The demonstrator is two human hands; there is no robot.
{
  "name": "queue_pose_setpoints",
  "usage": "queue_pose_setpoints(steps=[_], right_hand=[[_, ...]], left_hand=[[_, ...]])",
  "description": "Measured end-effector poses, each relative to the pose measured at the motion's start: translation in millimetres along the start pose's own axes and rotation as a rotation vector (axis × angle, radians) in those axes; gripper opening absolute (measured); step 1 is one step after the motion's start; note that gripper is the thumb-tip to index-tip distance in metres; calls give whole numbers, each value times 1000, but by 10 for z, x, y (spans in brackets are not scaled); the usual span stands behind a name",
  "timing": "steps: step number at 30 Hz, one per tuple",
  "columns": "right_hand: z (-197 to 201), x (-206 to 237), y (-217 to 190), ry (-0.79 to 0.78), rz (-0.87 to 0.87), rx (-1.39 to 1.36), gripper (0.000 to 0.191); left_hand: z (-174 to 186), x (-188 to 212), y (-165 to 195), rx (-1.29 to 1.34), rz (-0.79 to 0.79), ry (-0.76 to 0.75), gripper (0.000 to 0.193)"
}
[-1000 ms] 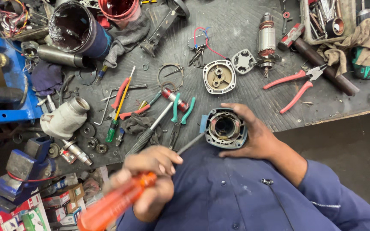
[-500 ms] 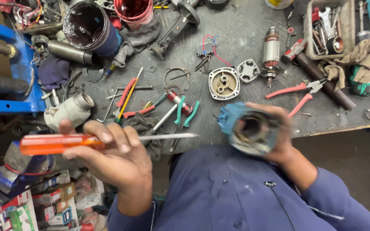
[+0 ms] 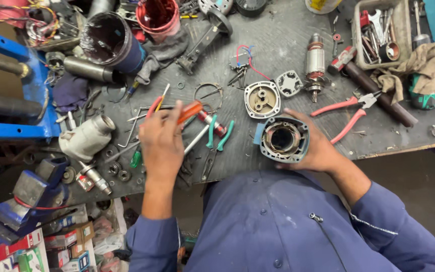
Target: The person cleans their hands with a rag, then handles a blue electric motor housing, rotating it and inspecting the interior. They use pliers to adjust internal components and a screwdriver to manipulate parts inside the housing. The person continues to rotate and inspect the motor housing throughout the clip.
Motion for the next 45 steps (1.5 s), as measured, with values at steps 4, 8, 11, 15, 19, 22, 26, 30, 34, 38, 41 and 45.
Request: queue_pose_setpoints(steps=[4,8,11,15,19,22,26,30,34,38,41,45], right_hand=[[183,-176,-48,-111,11,-301,136],[195,-232,-32,-179,61,-193,126],[48,-181,-11,-113,-72,-354,116],[-221,-148,-114,149,27,-239,119],[-482,-167,-274,276,11,-374,125],[-529,-185,-375,50,165,-85,129],[-420,-186,-433,54,137,88,130],[-351,-143,-440,78,91,157,130],[-313,-85,-338,40,42,128,124],[-300,-85,-236,49,132,98,118],[-309,-93,-197,40,114,77,118],[-329,-103,-183,42,130,55,119]], left_hand=[[-297,-154,-158,-128,25,-55,49],[-390,-282,-182,-242,104,-61,37],[-407,-370,-128,-350,177,-103,26],[-422,-550,95,-234,70,6,25],[-554,-760,345,-85,8,-87,16],[-646,-808,438,-210,-24,-159,19],[-680,-804,405,-137,-24,-118,18],[-623,-830,300,686,290,-142,11],[-418,-596,332,1554,484,-313,29],[-65,-80,609,1029,213,-256,24],[54,132,799,626,-176,-263,19],[68,145,840,586,-365,-205,25]])
Point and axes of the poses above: each hand's wrist, its own x-axis away from the middle knuckle, its own z-axis out of the back of the hand, y = z × x, the point moved 2 cm from there along -x, towards the middle knuckle, and after that the axes turned 9 degrees about z, right-handed, at the moved point
